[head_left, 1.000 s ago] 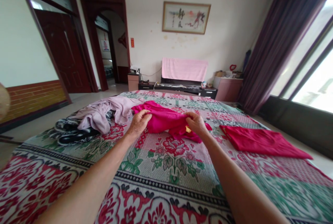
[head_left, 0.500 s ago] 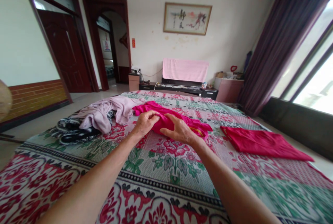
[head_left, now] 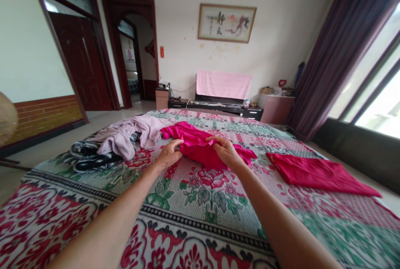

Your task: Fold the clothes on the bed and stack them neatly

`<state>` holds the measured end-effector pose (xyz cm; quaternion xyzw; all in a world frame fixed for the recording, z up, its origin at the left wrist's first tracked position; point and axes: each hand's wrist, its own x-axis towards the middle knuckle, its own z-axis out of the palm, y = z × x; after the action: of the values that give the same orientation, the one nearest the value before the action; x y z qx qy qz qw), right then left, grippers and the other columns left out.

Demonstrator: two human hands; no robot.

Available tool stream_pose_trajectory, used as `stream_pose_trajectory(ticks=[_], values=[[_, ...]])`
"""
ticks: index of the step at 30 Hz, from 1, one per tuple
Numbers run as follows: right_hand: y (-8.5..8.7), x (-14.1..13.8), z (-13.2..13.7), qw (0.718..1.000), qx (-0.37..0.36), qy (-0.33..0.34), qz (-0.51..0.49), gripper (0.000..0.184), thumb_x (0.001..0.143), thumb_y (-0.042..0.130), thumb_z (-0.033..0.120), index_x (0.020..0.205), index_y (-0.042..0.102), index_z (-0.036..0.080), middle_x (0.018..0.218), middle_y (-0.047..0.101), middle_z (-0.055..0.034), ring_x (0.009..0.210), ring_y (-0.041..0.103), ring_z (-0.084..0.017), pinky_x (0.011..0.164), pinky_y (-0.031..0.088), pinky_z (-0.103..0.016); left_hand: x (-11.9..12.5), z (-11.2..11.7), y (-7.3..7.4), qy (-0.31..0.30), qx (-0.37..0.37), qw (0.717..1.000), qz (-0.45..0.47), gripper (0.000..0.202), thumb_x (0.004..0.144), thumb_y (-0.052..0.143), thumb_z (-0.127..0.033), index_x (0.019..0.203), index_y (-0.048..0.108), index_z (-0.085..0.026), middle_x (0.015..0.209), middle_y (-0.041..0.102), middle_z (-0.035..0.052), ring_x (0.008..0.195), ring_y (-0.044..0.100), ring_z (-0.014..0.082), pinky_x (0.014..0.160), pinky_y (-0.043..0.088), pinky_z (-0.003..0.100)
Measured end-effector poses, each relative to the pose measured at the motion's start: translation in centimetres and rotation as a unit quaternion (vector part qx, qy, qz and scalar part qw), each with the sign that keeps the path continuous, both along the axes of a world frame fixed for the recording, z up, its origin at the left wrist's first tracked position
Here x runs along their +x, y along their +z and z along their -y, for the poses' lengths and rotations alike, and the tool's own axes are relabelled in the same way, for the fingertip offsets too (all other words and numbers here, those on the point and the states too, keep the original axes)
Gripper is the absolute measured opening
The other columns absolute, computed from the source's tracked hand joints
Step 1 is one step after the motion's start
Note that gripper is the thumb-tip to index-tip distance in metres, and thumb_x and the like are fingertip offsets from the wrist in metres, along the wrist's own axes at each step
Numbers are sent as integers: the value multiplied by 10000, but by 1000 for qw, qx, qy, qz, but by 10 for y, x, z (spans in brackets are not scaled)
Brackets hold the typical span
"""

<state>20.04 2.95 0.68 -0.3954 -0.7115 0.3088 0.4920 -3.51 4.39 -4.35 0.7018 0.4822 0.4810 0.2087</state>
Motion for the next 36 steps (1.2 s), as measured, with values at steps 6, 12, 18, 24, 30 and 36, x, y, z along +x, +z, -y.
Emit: stream_pose_trajectory(ticks=[6,12,18,24,30,36], values=[[-7,2,-3,996,-80,-15,-42,324,720,488,289,950,688,179,665,668,7,534,557,-130,468,414,-211,8,10,8,-80,53,993,-64,257,699,556,-244,924,668,-187,1045,660,41,972,587,193,874,433,304],[-19,19,-16,983,-60,-173,4,261,687,518,210,895,675,187,673,670,-22,612,621,-188,574,500,-300,18,19,19,-26,16,999,-40,240,733,554,-354,584,551,-166,518,432,-55,515,389,92,523,296,225],[2,8,3,962,178,-173,112,412,661,499,109,1045,614,201,1043,662,-72,971,610,-213,894,469,-376,27,26,24,-20,31,998,-59,185,713,578,-307,608,584,-155,534,428,-53,523,366,84,519,266,225],[7,-10,20,964,190,25,183,552,708,620,221,1248,507,224,1252,578,-100,1149,536,-241,966,432,-439,34,33,28,-52,57,992,-101,198,753,552,-283,614,636,-170,517,455,-51,502,367,81,508,257,217],[-3,-5,13,975,133,45,170,411,703,572,142,1098,612,249,1027,681,-32,933,633,-182,863,494,-377,41,37,27,-78,74,989,-104,188,760,549,-256,743,706,-154,573,550,-29,547,447,94,529,294,217],[0,-6,15,977,131,17,168,198,723,498,153,803,671,205,835,685,-7,800,621,-156,772,480,-315,40,34,22,-61,63,989,-122,199,768,563,-300,776,694,-151,613,579,-27,571,459,93,549,311,215]])
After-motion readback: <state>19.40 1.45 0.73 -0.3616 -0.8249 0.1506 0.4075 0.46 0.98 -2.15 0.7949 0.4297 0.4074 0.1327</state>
